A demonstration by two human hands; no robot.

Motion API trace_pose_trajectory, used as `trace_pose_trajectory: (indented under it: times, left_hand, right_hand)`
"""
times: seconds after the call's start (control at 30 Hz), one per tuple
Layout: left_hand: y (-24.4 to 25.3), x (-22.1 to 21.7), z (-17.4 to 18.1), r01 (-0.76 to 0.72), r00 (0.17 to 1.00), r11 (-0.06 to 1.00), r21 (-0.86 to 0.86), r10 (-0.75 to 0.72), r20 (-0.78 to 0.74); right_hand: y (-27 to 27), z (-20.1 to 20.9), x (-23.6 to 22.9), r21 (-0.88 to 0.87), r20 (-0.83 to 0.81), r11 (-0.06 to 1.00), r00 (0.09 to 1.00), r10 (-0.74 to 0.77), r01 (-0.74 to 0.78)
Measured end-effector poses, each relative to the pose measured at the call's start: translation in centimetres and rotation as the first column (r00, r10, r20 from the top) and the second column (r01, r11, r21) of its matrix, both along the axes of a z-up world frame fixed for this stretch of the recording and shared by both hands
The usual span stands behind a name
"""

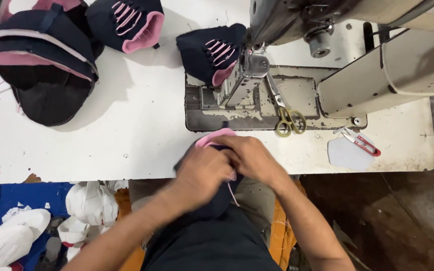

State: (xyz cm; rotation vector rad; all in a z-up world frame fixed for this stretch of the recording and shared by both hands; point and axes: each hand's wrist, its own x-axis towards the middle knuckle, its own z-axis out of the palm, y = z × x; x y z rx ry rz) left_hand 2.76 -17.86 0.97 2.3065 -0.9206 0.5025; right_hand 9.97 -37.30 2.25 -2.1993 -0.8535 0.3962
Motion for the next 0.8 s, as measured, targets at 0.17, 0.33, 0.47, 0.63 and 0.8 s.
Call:
trace_pose_trajectory:
  times: [0.17,0.33,0.47,0.63,0.8]
  left_hand:
    - [-1.9,-0.8,-0.1,-0.103,0.989,0.97,-0.219,0.075,-0.131]
    - [-1.6,-0.4,-1.2,-0.333,0.941,0.935,-0.121,0.32,-0.11]
    - [-0.9,-0.4,-0.8,-0.278,0.955,0.939,-0.2,0.247,-0.165]
    - [0.4,-1.0,1.0,-0.071,0.997,0.997,-0.011,0.071,0.021]
    - [4.2,-0.4,-0.7,-0.227,0.974,0.971,-0.07,0.226,-0.014]
  right_hand:
    - [-0.4,0.5,1.1,-0.045,-0.176,0.999,0.984,-0.014,0.006]
    - [-1.6,0.7,1.6,0.172,-0.279,0.973,0.94,0.198,-0.154]
    - [-2.3,-0.1,1.7,0.193,-0.31,0.968,0.926,0.215,-0.16]
    - [-1.7,0.5,1.0,0.141,-0.297,0.982,0.941,0.162,-0.124]
    - [-3.3,-1.7,0.3,0.14,-0.262,0.987,0.959,0.11,-0.075]
